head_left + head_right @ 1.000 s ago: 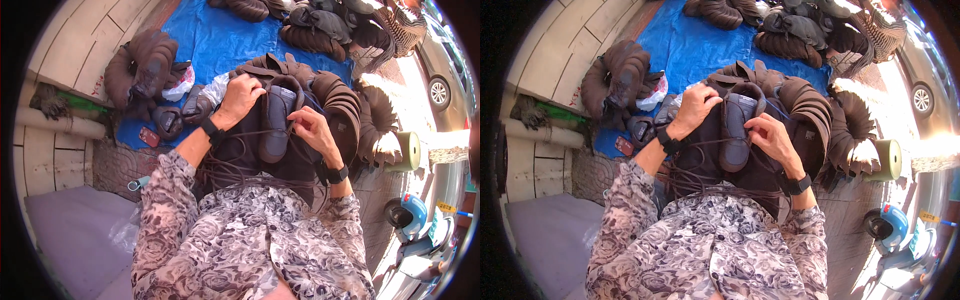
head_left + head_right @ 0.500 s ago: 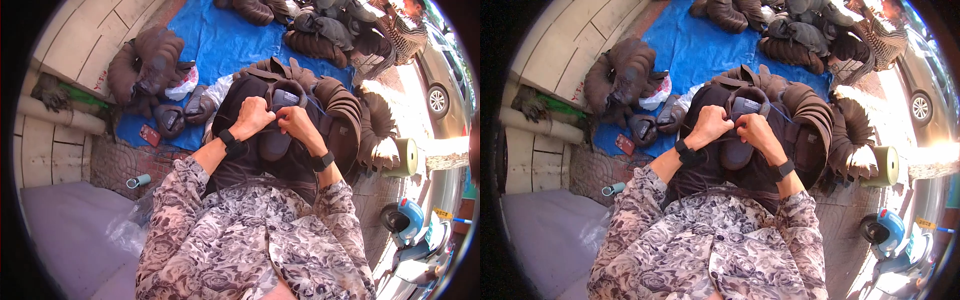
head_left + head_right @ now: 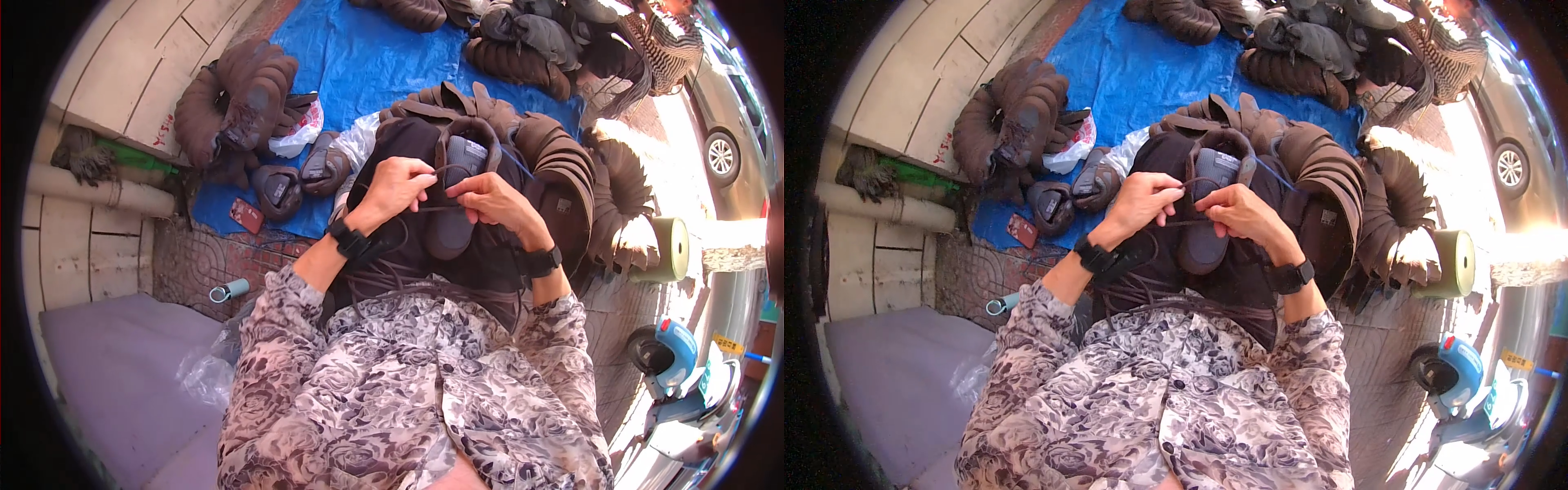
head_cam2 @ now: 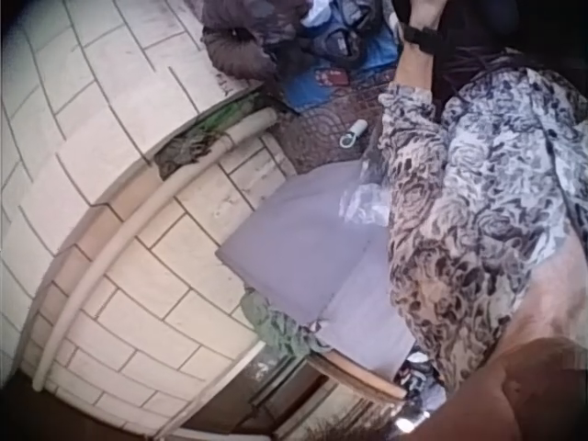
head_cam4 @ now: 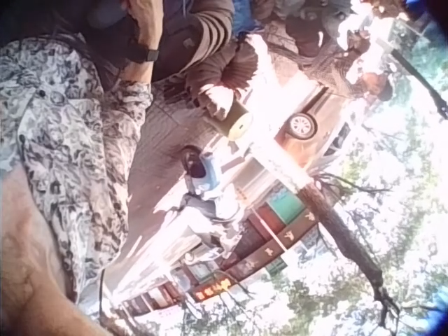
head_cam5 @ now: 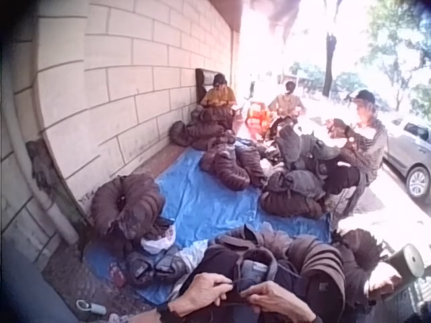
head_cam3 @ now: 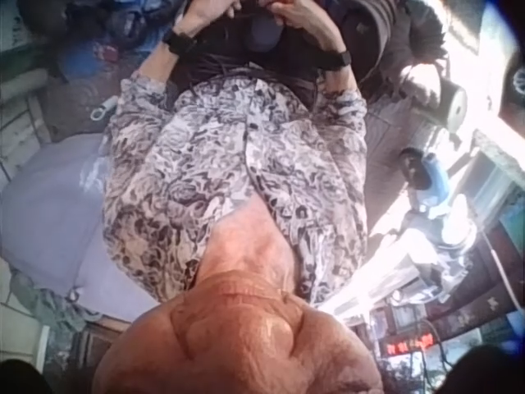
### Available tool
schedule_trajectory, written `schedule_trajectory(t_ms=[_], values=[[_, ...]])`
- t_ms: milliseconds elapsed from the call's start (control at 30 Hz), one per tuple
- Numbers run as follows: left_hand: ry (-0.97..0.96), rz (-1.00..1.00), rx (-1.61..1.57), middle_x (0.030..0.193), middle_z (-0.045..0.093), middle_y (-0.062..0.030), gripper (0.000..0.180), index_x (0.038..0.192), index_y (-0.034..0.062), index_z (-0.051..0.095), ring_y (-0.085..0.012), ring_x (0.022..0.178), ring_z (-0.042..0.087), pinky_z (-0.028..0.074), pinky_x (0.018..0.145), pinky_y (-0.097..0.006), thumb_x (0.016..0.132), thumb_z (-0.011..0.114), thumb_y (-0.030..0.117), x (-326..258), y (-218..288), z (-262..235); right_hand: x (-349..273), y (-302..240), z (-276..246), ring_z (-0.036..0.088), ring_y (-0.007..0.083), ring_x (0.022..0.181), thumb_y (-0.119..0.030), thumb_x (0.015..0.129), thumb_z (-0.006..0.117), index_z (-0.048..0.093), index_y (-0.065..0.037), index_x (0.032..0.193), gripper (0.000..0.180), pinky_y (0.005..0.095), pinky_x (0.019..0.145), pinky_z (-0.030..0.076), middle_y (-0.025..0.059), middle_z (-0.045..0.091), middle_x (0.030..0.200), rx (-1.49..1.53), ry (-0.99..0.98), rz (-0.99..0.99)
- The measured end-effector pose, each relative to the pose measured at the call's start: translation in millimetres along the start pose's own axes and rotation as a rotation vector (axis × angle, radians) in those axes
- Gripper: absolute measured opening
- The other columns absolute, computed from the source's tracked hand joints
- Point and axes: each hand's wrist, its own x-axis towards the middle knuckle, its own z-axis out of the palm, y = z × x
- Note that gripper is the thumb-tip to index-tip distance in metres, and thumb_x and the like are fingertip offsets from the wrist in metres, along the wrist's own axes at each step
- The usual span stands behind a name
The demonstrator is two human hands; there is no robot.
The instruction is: Lacing a brown shoe while sitting in a shoe manufacturing environment.
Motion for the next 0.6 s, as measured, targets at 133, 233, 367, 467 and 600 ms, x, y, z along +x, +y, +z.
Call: schedule_trajectory(t_ms=[133, 233, 367, 467, 600], values=[[0.214, -0.008, -0.397, 0.068, 0.061, -0.0097, 0.026, 0.103, -0.0073, 0.058, -0.014, 0.052, 0.06, 0.048, 0.043, -0.021, 0.079, 0.063, 0.002, -26.8, -18.9, 20.0, 2.3, -1.9, 2.1, 0.041, 0.0015, 0.046, -0.013, 0.086, 0.051, 0.065, -0.002, 0.102, 0.024, 0.0161, 0.04, 0.03, -0.0018, 0.055, 0.059, 0.035, -0.045, 0.052], [0.104, -0.071, -0.335, 0.071, 0.062, -0.0119, 0.03, 0.105, -0.0094, 0.056, -0.0157, 0.054, 0.061, 0.05, 0.042, -0.023, 0.077, 0.064, -0.001, -39.5, -19.2, 26.1, 0.2, -7.0, -1.7, 0.04, 0.001, 0.046, -0.015, 0.086, 0.052, 0.063, -0.003, 0.104, 0.024, 0.0153, 0.04, 0.028, -0.0017, 0.055, 0.059, 0.049, -0.085, 0.083], [-0.032, -0.193, -0.348, 0.074, 0.063, -0.0124, 0.024, 0.1, -0.01, 0.057, -0.0167, 0.062, 0.064, 0.05, 0.042, -0.023, 0.079, 0.063, 0.001, -52.3, -21.7, 29.5, -2.9, -13.6, 1.1, 0.04, 0.0012, 0.046, -0.014, 0.086, 0.051, 0.06, -0.001, 0.109, 0.028, 0.0162, 0.039, 0.029, -0.0003, 0.057, 0.061, 0.047, -0.127, 0.086], [0.052, -0.062, -0.546, 0.08, 0.063, -0.012, 0.018, 0.097, -0.0077, 0.058, -0.0156, 0.064, 0.064, 0.051, 0.046, -0.022, 0.082, 0.06, 0.002, -50.4, -23.7, 21.1, 1.2, 2.7, -6.8, 0.039, 0.0021, 0.044, -0.012, 0.085, 0.051, 0.059, 0.001, 0.11, 0.03, 0.0171, 0.038, 0.029, 0.0014, 0.059, 0.063, 0.303, -0.174, 0.079], [0.318, 0.248, -0.139, 0.078, 0.064, -0.0103, 0.015, 0.093, -0.0057, 0.063, -0.0129, 0.06, 0.063, 0.05, 0.046, -0.022, 0.081, 0.061, 0.003, -36.8, -11.2, 23.3, 3.7, 5.0, 5.5, 0.039, 0.0028, 0.043, -0.013, 0.085, 0.05, 0.058, 0.002, 0.11, 0.031, 0.0179, 0.038, 0.03, 0.0031, 0.059, 0.063, 0.264, -0.022, 0.043]])
